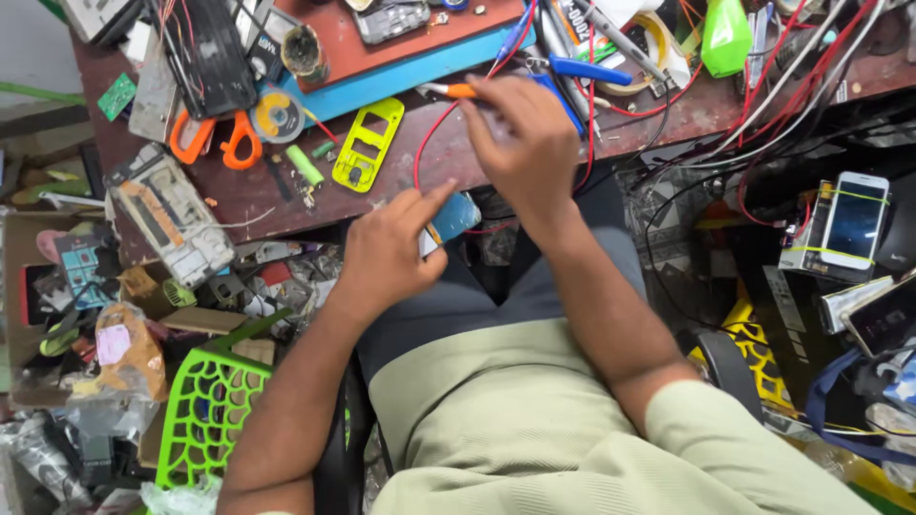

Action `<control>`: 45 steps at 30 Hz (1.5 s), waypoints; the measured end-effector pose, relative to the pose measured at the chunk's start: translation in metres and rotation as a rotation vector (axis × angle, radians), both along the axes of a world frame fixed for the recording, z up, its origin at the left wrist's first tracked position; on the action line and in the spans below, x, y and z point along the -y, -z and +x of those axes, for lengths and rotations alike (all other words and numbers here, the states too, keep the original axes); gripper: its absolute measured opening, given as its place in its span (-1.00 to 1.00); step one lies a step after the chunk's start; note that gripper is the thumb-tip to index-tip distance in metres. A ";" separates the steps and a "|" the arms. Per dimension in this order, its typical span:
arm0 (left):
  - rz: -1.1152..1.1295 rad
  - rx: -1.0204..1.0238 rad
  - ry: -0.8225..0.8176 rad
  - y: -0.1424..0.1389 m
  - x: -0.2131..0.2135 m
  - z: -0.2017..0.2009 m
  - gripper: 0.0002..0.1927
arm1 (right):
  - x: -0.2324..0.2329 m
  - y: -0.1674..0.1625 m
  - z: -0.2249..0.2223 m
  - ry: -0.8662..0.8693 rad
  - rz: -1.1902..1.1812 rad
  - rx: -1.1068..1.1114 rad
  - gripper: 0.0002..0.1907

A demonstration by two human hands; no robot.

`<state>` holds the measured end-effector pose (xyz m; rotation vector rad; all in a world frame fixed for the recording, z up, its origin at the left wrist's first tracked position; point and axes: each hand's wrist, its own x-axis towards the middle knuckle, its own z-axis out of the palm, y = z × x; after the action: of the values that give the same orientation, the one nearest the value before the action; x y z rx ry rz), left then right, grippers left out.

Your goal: The person uses tweezers to position a small component on a blue circuit board and then solders it in place with a soldering iron and solder wire. The person repeatedly applies solder to the component's connection points while holding the board steady.

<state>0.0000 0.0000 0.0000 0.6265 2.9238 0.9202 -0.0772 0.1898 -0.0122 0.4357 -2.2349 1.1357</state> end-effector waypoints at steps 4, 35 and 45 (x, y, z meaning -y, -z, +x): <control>0.019 -0.214 -0.015 0.011 -0.005 0.001 -0.24 | -0.031 0.012 0.037 -0.002 0.021 0.087 -0.84; 0.081 -0.405 -0.006 0.048 -0.024 -0.075 -0.34 | -0.046 0.046 -0.012 0.019 -0.070 0.260 -0.67; 0.054 -0.353 -0.021 0.052 -0.020 -0.083 -0.42 | -0.017 0.048 -0.012 -0.095 0.061 -0.082 -0.77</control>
<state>-0.0828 0.0202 -0.0521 0.8416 3.2246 0.9848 -0.0891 0.2068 -0.0599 0.6087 -2.2019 1.0800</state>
